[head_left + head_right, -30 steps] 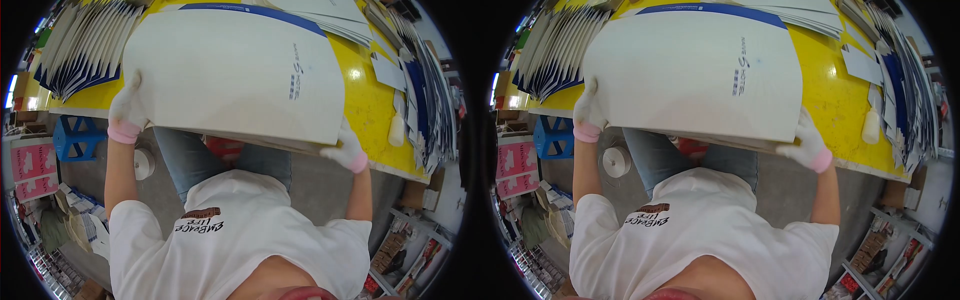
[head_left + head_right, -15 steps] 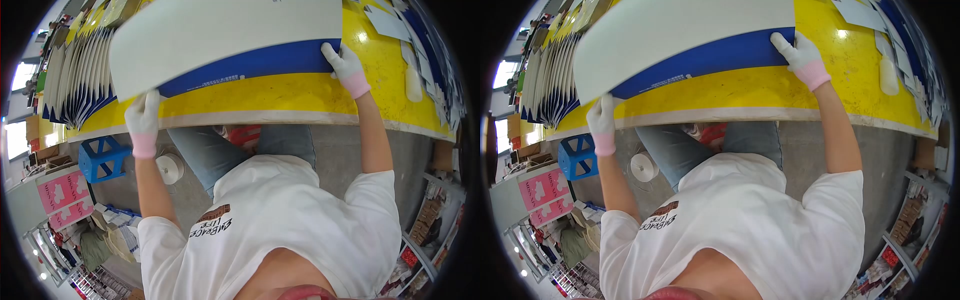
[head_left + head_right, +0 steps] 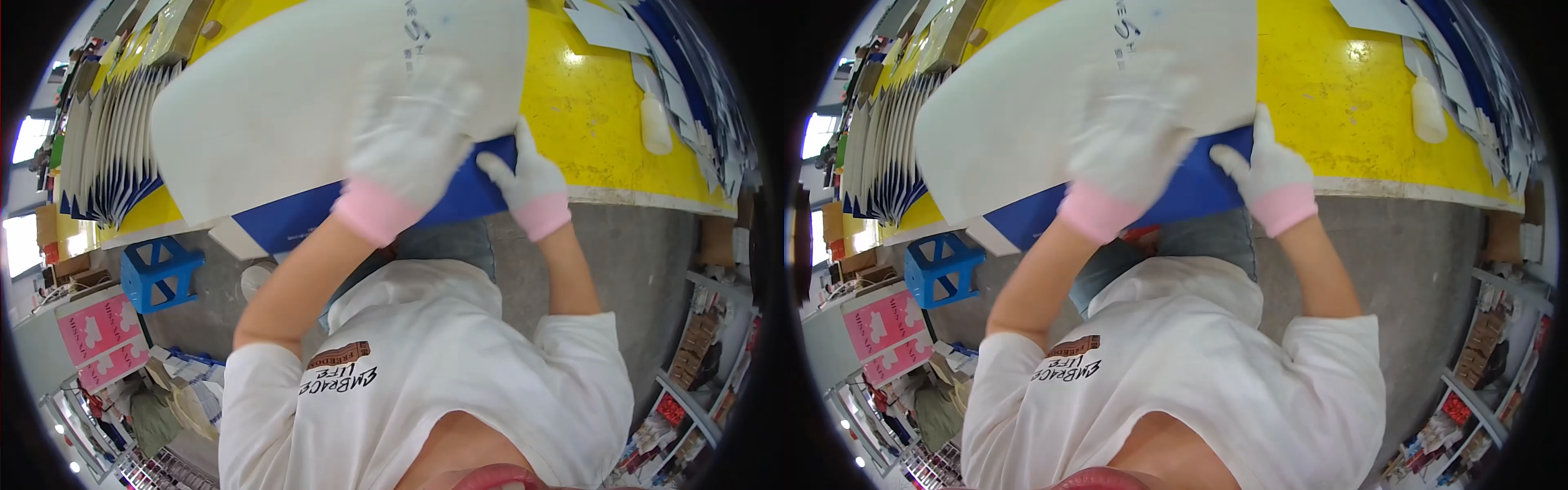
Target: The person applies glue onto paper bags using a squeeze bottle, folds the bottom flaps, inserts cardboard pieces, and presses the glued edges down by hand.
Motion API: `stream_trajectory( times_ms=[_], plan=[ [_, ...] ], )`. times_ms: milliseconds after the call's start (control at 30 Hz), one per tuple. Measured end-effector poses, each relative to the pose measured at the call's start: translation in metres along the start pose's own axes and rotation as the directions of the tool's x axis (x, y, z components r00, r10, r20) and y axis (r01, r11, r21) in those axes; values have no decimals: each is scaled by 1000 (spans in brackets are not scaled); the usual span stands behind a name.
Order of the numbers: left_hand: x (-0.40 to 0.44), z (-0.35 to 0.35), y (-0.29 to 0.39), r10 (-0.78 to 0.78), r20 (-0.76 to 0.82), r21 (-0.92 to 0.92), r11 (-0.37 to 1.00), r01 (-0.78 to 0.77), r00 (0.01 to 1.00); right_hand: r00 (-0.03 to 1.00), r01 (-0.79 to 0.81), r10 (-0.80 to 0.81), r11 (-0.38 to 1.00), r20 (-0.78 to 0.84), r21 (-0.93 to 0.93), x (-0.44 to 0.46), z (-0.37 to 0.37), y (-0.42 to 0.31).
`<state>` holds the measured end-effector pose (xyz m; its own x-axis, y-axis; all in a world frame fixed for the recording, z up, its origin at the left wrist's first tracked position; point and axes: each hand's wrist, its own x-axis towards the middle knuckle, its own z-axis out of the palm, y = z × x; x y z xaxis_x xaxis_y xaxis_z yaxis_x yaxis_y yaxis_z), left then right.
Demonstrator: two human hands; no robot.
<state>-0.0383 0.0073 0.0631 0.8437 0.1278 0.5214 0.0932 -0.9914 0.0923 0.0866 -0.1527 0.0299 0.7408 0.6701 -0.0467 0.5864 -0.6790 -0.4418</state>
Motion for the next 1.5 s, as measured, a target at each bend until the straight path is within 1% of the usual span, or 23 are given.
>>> stream_trajectory(
  times_ms=[67, 167, 300, 400, 433, 533, 567, 633, 700, 767, 833, 900, 967, 1067, 1100, 1133, 1167, 1200, 1267, 1367, 1400, 1433, 1500],
  plan=[
    [13, 60, 2, 194, 87, -17, 981, -193, 977, 1000, -11, 12, 999, 27, -30, -17, -4, 7],
    [36, 91, -17, 144, 289, -74, 989, -128, 946, 998, 36, -41, 992, -39, -121, -33, -3, 24],
    [53, 84, -107, -252, 382, 43, 966, 255, 889, 996, 68, -72, 995, -57, -74, -38, -6, 34],
    [39, 75, -152, -369, 327, 197, 927, 319, 870, 997, 55, -60, 992, -40, -112, -25, -19, 38],
    [33, 77, -156, -385, 307, 249, 915, 317, 870, 995, -55, 62, 994, 73, -89, -16, -34, 30],
    [29, 83, -161, -370, 281, 221, 923, 315, 886, 849, 404, -518, 763, -104, -504, 24, -16, 15],
    [30, 83, -162, -357, 277, 181, 931, 316, 892, 864, 503, -482, 808, 148, -307, 39, 1, 3],
    [27, 76, -166, -283, 308, 115, 959, 260, 908, 743, 652, -641, 758, 190, 6, 71, 24, -38],
    [29, 75, -176, -278, 311, 68, 960, 270, 909, 582, 809, -799, 588, 154, -3, 114, 45, -80],
    [27, 70, -205, -326, 320, 57, 944, 325, 890, 654, 746, -736, 666, 177, 13, 154, 65, -99],
    [12, 57, -232, -373, 320, 134, 928, 349, 871, 794, 561, -508, 824, 333, -81, 186, 27, -106],
    [-12, 40, -260, -438, 307, 204, 897, 391, 845, 892, 390, -295, 886, 343, -253, 207, 4, -83],
    [-44, 27, -278, -508, 275, 259, 857, 446, 817, 921, 368, -387, 837, 37, -406, 210, 14, -25],
    [-98, -1, -270, -565, 223, 242, 822, 516, 795, 956, 275, -293, 917, -23, -288, 192, 1, 48],
    [-114, -15, -256, -607, 222, 69, 791, 608, 763, 956, 274, -292, 926, -32, -260, 182, -5, 76],
    [-129, -30, -236, -640, 221, -113, 732, 671, 736, 980, 190, -182, 976, -76, 106, 162, -12, 87],
    [-141, -47, -209, -716, 232, -340, 574, 745, 658, 990, 130, -91, 882, -108, 454, 142, -16, 93],
    [-148, -59, -184, -767, 279, -545, 370, 753, 578, 996, 57, 13, 667, -88, 742, 120, -22, 97],
    [-146, -65, -154, -795, 333, -717, 136, 683, 508, 998, -38, -22, 462, 54, 886, 78, -36, 83],
    [-142, -72, -117, -789, 440, -855, -222, 468, 429, 898, -232, -177, 589, 404, 774, 56, -62, 44],
    [-142, -75, -107, -779, 475, -866, -333, 372, 409, 929, -165, -178, 583, 323, 796, 54, -73, 34],
    [-140, -78, -110, -773, 509, -823, -310, 475, 379, 953, -91, -185, 577, 239, 812, 57, -85, 23],
    [-142, -92, -108, -791, 405, -907, -282, 315, 459, 970, 103, -241, 545, 37, 832, 54, -113, -5]
  ],
)
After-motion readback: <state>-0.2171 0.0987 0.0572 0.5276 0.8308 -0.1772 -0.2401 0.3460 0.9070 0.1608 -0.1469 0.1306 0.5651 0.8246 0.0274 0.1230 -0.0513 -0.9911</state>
